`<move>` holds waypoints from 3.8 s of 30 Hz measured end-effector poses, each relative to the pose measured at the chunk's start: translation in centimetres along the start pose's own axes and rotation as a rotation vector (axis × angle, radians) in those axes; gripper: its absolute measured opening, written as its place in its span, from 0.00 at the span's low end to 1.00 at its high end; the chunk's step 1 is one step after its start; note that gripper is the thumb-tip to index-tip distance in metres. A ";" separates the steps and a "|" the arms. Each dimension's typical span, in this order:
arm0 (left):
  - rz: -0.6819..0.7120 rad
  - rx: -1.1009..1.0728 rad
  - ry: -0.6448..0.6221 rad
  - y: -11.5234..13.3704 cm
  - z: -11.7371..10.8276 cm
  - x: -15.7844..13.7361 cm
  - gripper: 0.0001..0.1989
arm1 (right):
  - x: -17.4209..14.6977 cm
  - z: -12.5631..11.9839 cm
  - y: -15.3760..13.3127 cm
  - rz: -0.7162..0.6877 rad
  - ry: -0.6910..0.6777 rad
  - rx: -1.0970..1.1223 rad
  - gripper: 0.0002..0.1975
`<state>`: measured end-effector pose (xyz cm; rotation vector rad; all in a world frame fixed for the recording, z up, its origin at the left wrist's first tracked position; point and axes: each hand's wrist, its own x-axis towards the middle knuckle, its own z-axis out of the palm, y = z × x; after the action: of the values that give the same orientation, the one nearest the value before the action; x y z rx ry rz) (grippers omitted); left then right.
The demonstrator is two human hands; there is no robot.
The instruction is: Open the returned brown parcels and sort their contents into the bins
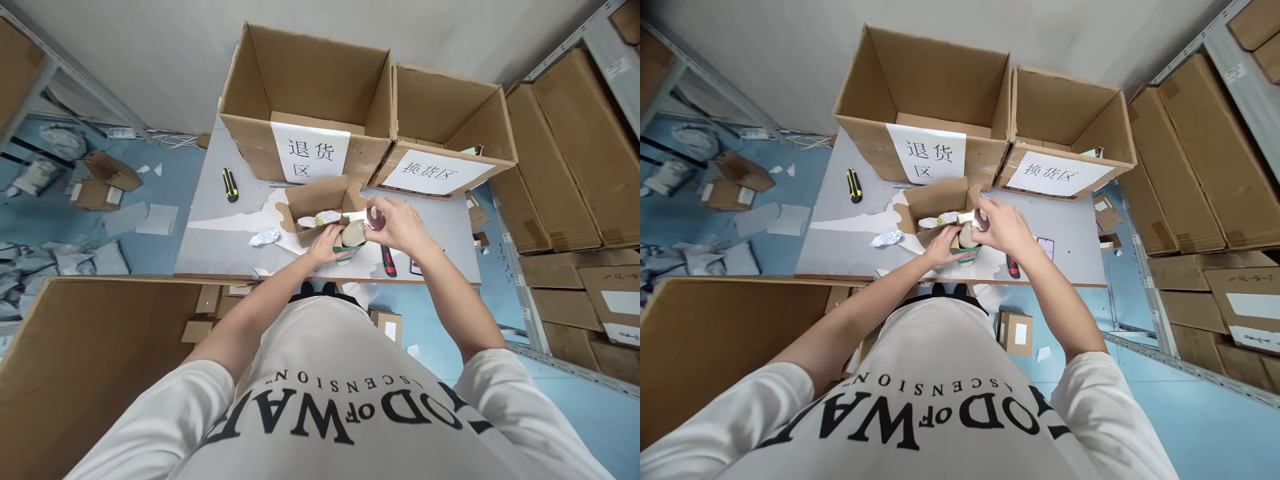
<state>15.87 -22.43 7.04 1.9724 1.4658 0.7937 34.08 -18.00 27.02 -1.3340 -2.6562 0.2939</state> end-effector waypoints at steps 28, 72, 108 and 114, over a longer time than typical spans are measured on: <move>-0.398 -1.329 0.022 11.1 -4.7 -4.0 0.42 | 4.2 -3.2 4.1 -0.126 0.060 0.930 0.33; -0.355 -1.329 0.495 12.3 -3.0 -4.1 0.34 | 5.4 -1.7 4.4 -0.135 0.177 1.076 0.29; -0.135 -0.231 0.327 6.5 -3.1 -1.4 0.32 | -1.7 -2.2 7.6 -0.112 0.446 0.829 0.23; -0.086 0.021 0.135 5.2 -2.9 0.9 0.14 | -3.0 1.0 6.7 -0.056 0.398 0.887 0.24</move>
<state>17.29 -22.64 12.87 1.8882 1.6311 0.8919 40.78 -16.59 24.24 -0.8874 -1.8436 0.9411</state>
